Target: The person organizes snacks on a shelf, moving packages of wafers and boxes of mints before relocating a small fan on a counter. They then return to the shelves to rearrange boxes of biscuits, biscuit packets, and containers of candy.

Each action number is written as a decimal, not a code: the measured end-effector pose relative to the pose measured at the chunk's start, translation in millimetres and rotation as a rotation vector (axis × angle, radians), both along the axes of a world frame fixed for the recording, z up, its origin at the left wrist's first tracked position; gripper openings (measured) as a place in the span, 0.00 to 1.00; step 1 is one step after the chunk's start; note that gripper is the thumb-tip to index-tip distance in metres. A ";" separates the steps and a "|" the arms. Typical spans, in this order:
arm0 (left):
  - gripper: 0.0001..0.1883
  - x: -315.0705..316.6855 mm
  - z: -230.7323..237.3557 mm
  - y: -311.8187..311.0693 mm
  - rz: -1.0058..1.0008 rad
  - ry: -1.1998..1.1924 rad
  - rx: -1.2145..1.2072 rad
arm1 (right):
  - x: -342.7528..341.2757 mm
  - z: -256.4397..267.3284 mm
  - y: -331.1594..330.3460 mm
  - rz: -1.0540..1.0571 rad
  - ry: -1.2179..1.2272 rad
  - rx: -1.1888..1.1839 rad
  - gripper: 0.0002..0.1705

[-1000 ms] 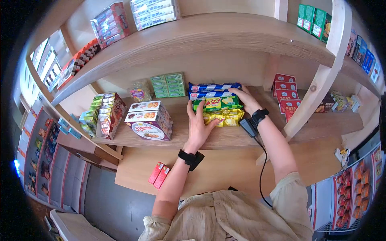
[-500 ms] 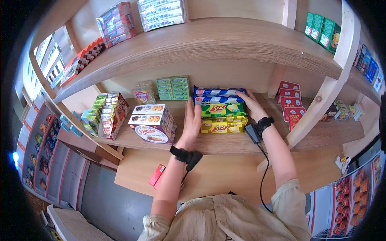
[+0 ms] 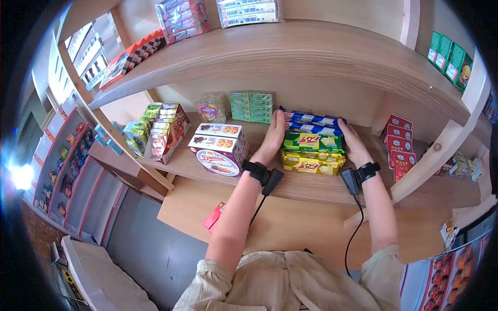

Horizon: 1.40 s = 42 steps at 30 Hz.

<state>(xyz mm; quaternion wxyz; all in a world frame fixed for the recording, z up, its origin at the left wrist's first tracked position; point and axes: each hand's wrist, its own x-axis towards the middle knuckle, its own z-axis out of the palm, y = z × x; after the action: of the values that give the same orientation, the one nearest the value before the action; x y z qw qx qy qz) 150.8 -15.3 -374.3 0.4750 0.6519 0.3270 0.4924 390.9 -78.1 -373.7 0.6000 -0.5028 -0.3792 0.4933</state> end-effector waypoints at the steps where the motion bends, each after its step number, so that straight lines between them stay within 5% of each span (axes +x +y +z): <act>1: 0.40 1.6 -4.0 2.5 -0.002 -0.001 -0.001 | -2.5 5.0 -5.1 0.010 0.012 0.015 0.40; 3: 0.39 6.3 -11.9 7.2 0.107 -0.020 0.003 | -1.0 6.1 -9.1 0.011 0.025 0.029 0.38; 10: 0.39 1.7 -1.1 3.7 -0.048 -0.026 -0.076 | 2.2 5.2 -8.5 0.006 0.018 -0.027 0.31; 15: 0.39 -2.3 11.5 -33.2 0.263 0.044 0.219 | 8.6 -2.2 -5.7 -0.005 0.073 0.038 0.34; 18: 0.37 -16.5 24.5 -82.6 0.187 0.169 0.318 | 22.9 -9.4 -3.2 -0.038 -0.012 0.042 0.37; 22: 0.42 -51.4 23.4 -156.9 -0.020 0.351 0.525 | 25.8 10.8 -13.5 -0.365 -0.312 0.109 0.40; 25: 0.44 -76.1 20.9 -203.5 -0.169 0.420 0.475 | -5.8 50.9 -37.5 -0.382 -0.513 0.554 0.40; 30: 0.41 -125.4 9.5 -234.8 -0.165 0.543 0.428 | -96.7 113.2 -71.9 -0.142 -1.081 0.766 0.31; 32: 0.37 -152.0 -1.3 -240.3 -0.068 0.598 0.275 | -118.2 131.0 -62.2 -0.087 -1.124 0.767 0.30; 36: 0.30 -182.1 -12.5 -246.5 0.045 0.594 0.410 | -148.7 156.2 21.1 0.209 -1.598 0.457 0.32; 38: 0.28 -193.9 -13.9 -255.0 0.083 0.556 0.398 | -164.0 162.3 50.9 0.310 -1.475 0.183 0.32; 42: 0.25 -224.9 -24.0 -267.3 0.224 0.497 0.207 | -203.8 80.4 159.9 -0.040 -1.701 0.435 0.35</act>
<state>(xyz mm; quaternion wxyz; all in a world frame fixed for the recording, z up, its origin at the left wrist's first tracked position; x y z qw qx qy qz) -74.1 -282.5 -398.3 0.2540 0.7574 0.4513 0.3977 187.1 81.8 -293.3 0.2049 -0.5810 -0.7746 -0.1427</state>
